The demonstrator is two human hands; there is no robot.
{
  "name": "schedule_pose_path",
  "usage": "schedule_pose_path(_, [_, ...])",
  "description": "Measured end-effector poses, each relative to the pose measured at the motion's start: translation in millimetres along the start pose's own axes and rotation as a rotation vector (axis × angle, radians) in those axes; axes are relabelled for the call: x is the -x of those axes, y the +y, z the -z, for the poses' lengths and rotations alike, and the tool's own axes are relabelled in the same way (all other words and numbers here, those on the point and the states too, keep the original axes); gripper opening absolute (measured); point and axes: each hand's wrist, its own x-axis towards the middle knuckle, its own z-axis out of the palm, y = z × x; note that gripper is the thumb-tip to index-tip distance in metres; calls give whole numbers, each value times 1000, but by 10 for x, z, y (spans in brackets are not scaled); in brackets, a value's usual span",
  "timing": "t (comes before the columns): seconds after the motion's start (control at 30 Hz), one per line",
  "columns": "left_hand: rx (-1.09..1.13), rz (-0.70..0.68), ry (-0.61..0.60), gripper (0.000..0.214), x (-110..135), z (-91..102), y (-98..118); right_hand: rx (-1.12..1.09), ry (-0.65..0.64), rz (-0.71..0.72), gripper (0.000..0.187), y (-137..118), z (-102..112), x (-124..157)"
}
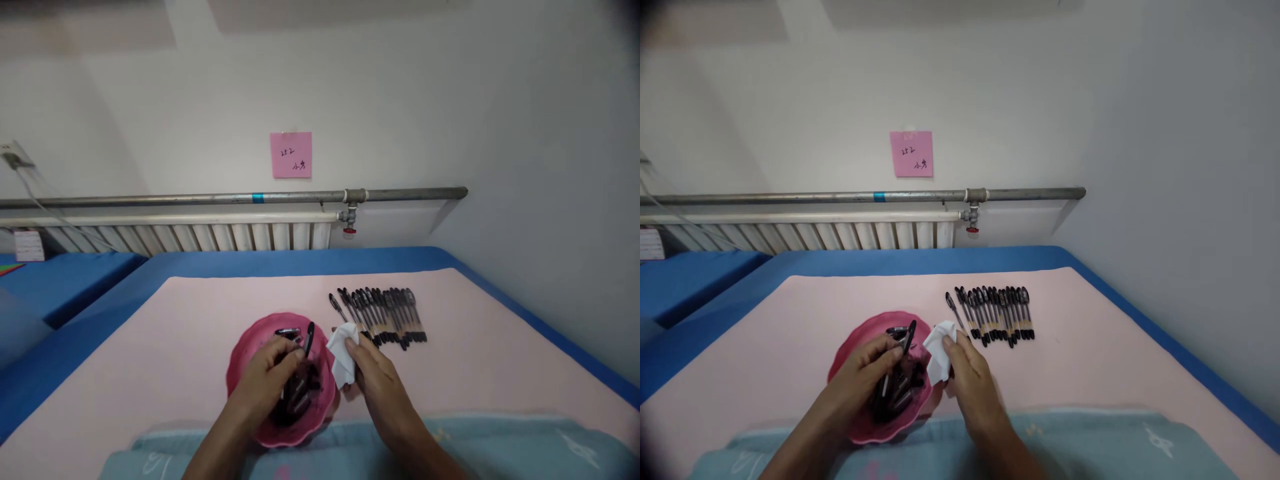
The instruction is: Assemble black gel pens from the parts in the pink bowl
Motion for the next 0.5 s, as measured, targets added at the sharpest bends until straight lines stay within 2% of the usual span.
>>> schedule_pose_path(0.07, [343, 96, -111, 27, 82, -73, 23, -19, -47, 8, 41, -26, -5, 30])
schedule_pose_path(0.13, [586, 156, -205, 27, 140, -155, 47, -7, -89, 75, 40, -59, -28, 67])
schedule_pose_path(0.2, [713, 189, -281, 27, 177, -223, 75, 44, -120, 180, 36, -87, -58, 99])
schedule_pose_path(0.27, [781, 208, -359, 26, 204, -263, 106, 76, -170, 216, 32, -102, -83, 119])
schedule_pose_path(0.37, [871, 247, -440, 25, 242, -273, 147, 29, -246, 96, 31, -97, -97, 138])
schedule_pose_path(0.5, [921, 260, -495, 23, 281, -280, 155, -72, -231, -61, 32, -88, -99, 170])
